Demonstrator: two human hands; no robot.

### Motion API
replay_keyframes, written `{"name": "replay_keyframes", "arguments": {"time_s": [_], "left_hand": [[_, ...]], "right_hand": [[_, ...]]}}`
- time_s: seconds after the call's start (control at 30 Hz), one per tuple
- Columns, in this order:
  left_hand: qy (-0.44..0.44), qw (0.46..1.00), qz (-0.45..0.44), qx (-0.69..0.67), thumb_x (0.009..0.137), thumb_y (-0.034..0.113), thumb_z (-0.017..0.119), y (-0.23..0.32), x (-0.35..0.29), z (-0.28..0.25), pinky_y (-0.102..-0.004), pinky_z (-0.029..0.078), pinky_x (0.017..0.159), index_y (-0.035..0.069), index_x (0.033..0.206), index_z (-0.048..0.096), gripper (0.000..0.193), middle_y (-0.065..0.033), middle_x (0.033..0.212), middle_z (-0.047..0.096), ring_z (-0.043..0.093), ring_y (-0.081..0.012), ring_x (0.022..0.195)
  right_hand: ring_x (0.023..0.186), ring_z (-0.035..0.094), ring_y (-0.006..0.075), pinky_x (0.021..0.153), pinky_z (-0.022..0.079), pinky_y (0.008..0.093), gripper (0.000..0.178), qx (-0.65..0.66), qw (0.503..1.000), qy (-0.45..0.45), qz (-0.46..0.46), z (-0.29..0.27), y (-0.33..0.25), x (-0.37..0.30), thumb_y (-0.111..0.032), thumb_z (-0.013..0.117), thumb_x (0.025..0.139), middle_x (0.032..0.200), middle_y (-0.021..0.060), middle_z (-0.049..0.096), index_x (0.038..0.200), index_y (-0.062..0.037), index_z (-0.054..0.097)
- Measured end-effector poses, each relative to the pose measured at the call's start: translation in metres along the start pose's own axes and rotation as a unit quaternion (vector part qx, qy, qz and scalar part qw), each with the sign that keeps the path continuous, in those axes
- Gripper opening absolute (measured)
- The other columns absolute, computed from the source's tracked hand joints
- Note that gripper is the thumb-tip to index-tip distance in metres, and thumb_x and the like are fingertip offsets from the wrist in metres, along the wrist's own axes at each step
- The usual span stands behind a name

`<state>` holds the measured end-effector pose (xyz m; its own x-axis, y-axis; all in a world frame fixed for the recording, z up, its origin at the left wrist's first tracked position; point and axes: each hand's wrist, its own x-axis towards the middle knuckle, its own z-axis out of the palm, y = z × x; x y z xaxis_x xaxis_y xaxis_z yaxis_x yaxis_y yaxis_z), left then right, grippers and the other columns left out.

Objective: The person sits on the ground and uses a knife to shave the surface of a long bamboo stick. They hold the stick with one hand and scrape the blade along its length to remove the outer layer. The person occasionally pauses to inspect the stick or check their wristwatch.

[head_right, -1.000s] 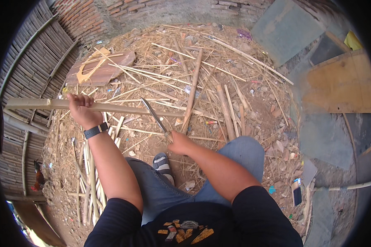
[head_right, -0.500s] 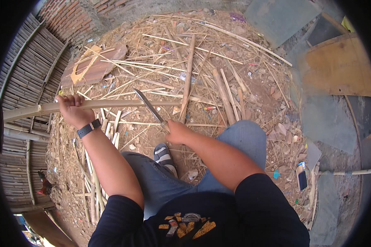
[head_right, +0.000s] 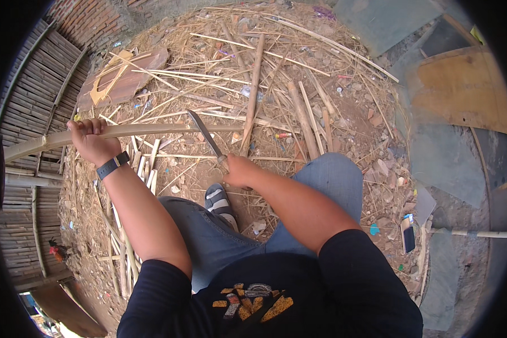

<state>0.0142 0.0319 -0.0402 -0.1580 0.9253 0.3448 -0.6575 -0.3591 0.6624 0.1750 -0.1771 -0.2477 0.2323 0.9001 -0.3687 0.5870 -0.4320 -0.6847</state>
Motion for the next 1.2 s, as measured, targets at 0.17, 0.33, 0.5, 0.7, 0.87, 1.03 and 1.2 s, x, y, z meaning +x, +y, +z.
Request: {"name": "replay_keyframes", "arguments": {"time_s": [0.17, 0.33, 0.5, 0.7, 0.87, 1.03, 1.2], "left_hand": [[0.002, 1.000, -0.001, 0.028, 0.099, 0.038, 0.054, 0.000, 0.001, -0.001, -0.0276, 0.028, 0.054, 0.012, 0.076, 0.044, 0.036, 0.0020, 0.062, 0.032, 0.029, -0.0116, 0.054], [0.035, 0.999, -0.004, 0.016, 0.096, 0.046, 0.057, 0.005, -0.007, 0.009, -0.0266, 0.028, 0.055, 0.013, 0.076, 0.045, 0.040, 0.0017, 0.063, 0.036, 0.032, -0.0117, 0.054], [0.021, 0.999, 0.003, 0.031, 0.095, 0.044, 0.060, 0.006, -0.009, 0.011, -0.0259, 0.029, 0.055, 0.014, 0.078, 0.046, 0.037, 0.0030, 0.063, 0.037, 0.032, -0.0104, 0.055], [0.025, 0.999, -0.020, 0.010, 0.097, 0.034, 0.058, 0.007, -0.005, 0.008, -0.0257, 0.025, 0.052, 0.016, 0.075, 0.043, 0.032, 0.0045, 0.059, 0.030, 0.028, -0.0091, 0.052], [0.022, 1.000, -0.009, 0.013, 0.098, 0.035, 0.057, 0.005, -0.007, 0.013, -0.0250, 0.025, 0.051, 0.015, 0.075, 0.043, 0.033, 0.0044, 0.060, 0.030, 0.029, -0.0084, 0.052], [0.024, 1.000, -0.009, 0.015, 0.098, 0.035, 0.056, 0.007, -0.007, 0.013, -0.0247, 0.025, 0.052, 0.014, 0.077, 0.044, 0.032, 0.0044, 0.059, 0.030, 0.028, -0.0081, 0.052], [0.022, 1.000, -0.012, 0.009, 0.099, 0.036, 0.055, 0.007, -0.007, 0.013, -0.0252, 0.025, 0.052, 0.015, 0.077, 0.043, 0.033, 0.0044, 0.059, 0.029, 0.028, -0.0082, 0.052]], "right_hand": [[0.077, 0.069, 0.0334, 0.069, 0.054, 0.0420, 0.047, 0.051, 0.998, -0.016, 0.029, 0.006, 0.013, 0.008, -0.020, 0.068, 0.078, 0.088, 0.0240, 0.066, 0.112, 0.0068, 0.050], [0.065, 0.068, 0.0288, 0.061, 0.053, 0.0398, 0.043, 0.116, 0.993, 0.025, 0.017, -0.001, 0.006, 0.009, -0.019, 0.068, 0.078, 0.079, 0.0184, 0.063, 0.110, 0.0042, 0.051], [0.075, 0.067, 0.0324, 0.067, 0.052, 0.0404, 0.044, 0.119, 0.991, 0.050, -0.028, -0.004, -0.011, 0.000, -0.018, 0.068, 0.077, 0.083, 0.0201, 0.065, 0.112, 0.0031, 0.053], [0.093, 0.064, 0.0388, 0.080, 0.050, 0.0428, 0.049, 0.050, 0.997, 0.056, 0.003, -0.008, -0.012, 0.006, -0.020, 0.066, 0.076, 0.097, 0.0251, 0.065, 0.118, 0.0024, 0.054], [0.100, 0.063, 0.0407, 0.086, 0.050, 0.0443, 0.047, 0.069, 0.997, 0.043, -0.019, -0.016, -0.035, -0.011, -0.019, 0.065, 0.077, 0.103, 0.0264, 0.065, 0.118, 0.0021, 0.055], [0.100, 0.063, 0.0399, 0.085, 0.050, 0.0439, 0.049, 0.055, 0.998, 0.036, -0.001, -0.016, -0.016, 0.001, -0.019, 0.066, 0.076, 0.103, 0.0264, 0.065, 0.119, 0.0012, 0.055], [0.100, 0.063, 0.0395, 0.086, 0.050, 0.0439, 0.052, 0.081, 0.995, 0.037, -0.036, -0.012, -0.031, -0.009, -0.019, 0.068, 0.076, 0.104, 0.0262, 0.065, 0.122, 0.0009, 0.054]]}}
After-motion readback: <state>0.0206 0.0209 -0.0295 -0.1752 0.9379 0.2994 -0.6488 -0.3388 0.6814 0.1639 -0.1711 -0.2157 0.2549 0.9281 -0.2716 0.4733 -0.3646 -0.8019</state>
